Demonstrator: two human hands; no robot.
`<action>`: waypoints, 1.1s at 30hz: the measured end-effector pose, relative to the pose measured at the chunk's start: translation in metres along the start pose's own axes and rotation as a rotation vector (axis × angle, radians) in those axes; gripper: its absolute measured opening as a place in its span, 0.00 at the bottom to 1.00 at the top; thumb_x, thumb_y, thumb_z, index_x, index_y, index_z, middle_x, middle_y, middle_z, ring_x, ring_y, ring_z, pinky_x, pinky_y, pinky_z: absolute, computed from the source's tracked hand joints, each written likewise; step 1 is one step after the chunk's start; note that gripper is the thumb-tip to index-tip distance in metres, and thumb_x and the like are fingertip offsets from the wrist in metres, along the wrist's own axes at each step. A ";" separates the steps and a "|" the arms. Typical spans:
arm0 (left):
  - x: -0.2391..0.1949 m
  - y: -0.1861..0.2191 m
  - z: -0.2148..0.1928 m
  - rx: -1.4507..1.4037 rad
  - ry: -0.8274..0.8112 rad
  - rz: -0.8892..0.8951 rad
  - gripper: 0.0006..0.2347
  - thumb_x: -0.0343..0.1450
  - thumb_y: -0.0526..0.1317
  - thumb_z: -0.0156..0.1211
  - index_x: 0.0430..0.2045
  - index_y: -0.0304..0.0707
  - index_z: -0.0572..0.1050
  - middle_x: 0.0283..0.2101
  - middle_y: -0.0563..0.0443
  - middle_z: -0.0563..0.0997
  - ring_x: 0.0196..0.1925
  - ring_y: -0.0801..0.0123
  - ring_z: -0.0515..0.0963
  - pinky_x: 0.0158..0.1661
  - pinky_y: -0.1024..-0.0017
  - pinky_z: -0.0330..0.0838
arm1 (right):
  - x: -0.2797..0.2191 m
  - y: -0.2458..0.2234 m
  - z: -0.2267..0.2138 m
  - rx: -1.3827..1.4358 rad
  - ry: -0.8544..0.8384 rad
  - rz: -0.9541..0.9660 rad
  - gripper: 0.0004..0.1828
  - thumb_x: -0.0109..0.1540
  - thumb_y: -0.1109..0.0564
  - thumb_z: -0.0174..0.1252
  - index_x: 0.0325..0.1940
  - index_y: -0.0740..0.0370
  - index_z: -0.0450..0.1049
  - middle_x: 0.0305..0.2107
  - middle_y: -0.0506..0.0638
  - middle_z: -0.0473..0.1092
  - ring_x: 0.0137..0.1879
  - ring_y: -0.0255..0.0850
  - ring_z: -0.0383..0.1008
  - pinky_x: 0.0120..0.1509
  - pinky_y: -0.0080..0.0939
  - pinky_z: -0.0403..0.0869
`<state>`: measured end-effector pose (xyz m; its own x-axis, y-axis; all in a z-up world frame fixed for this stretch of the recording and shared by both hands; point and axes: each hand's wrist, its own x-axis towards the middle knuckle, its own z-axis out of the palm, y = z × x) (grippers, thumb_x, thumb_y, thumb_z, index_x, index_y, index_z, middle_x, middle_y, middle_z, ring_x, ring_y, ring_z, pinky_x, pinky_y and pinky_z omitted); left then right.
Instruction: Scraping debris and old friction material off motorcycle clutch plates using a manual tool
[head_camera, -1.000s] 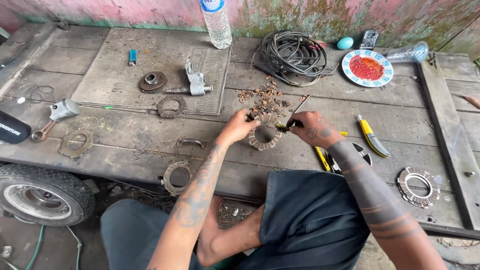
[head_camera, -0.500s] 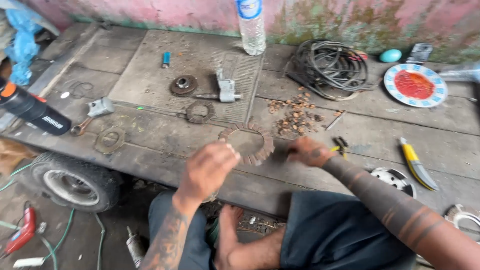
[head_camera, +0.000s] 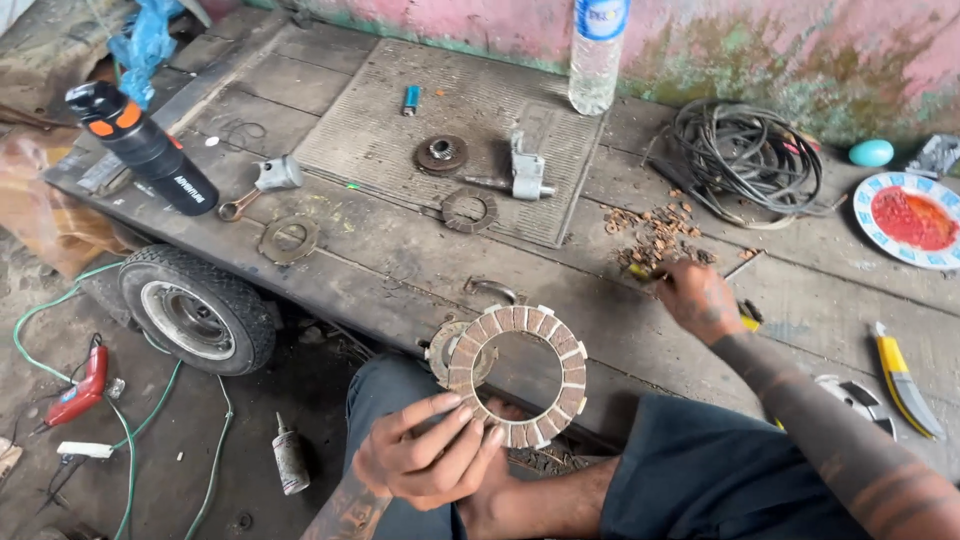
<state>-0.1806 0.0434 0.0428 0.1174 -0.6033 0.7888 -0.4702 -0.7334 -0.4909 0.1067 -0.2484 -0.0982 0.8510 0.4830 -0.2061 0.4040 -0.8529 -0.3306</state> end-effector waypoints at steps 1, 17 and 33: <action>-0.003 0.003 -0.007 0.013 0.010 -0.018 0.03 0.72 0.33 0.64 0.33 0.45 0.81 0.38 0.58 0.77 0.43 0.77 0.78 0.47 0.77 0.84 | 0.001 0.009 0.011 0.054 0.090 -0.161 0.11 0.64 0.52 0.57 0.48 0.48 0.82 0.42 0.52 0.81 0.44 0.51 0.82 0.47 0.53 0.78; -0.164 0.007 -0.015 -0.875 0.424 -2.188 0.09 0.73 0.39 0.61 0.42 0.31 0.77 0.40 0.43 0.84 0.41 0.64 0.82 0.39 0.64 0.80 | -0.004 0.001 -0.003 0.177 0.226 -0.248 0.11 0.64 0.55 0.62 0.48 0.60 0.81 0.42 0.54 0.80 0.48 0.49 0.80 0.53 0.45 0.74; -0.108 0.020 -0.060 -0.874 0.187 -1.914 0.08 0.73 0.37 0.60 0.42 0.30 0.77 0.41 0.42 0.86 0.39 0.65 0.87 0.42 0.74 0.83 | 0.002 0.010 0.010 -0.159 -0.009 0.041 0.14 0.67 0.46 0.56 0.54 0.43 0.82 0.32 0.47 0.83 0.31 0.42 0.80 0.35 0.38 0.75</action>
<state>-0.2548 0.1131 -0.0303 0.7917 0.6104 0.0244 -0.0953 0.0841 0.9919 0.1092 -0.2539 -0.1115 0.8651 0.4483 -0.2249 0.4175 -0.8922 -0.1721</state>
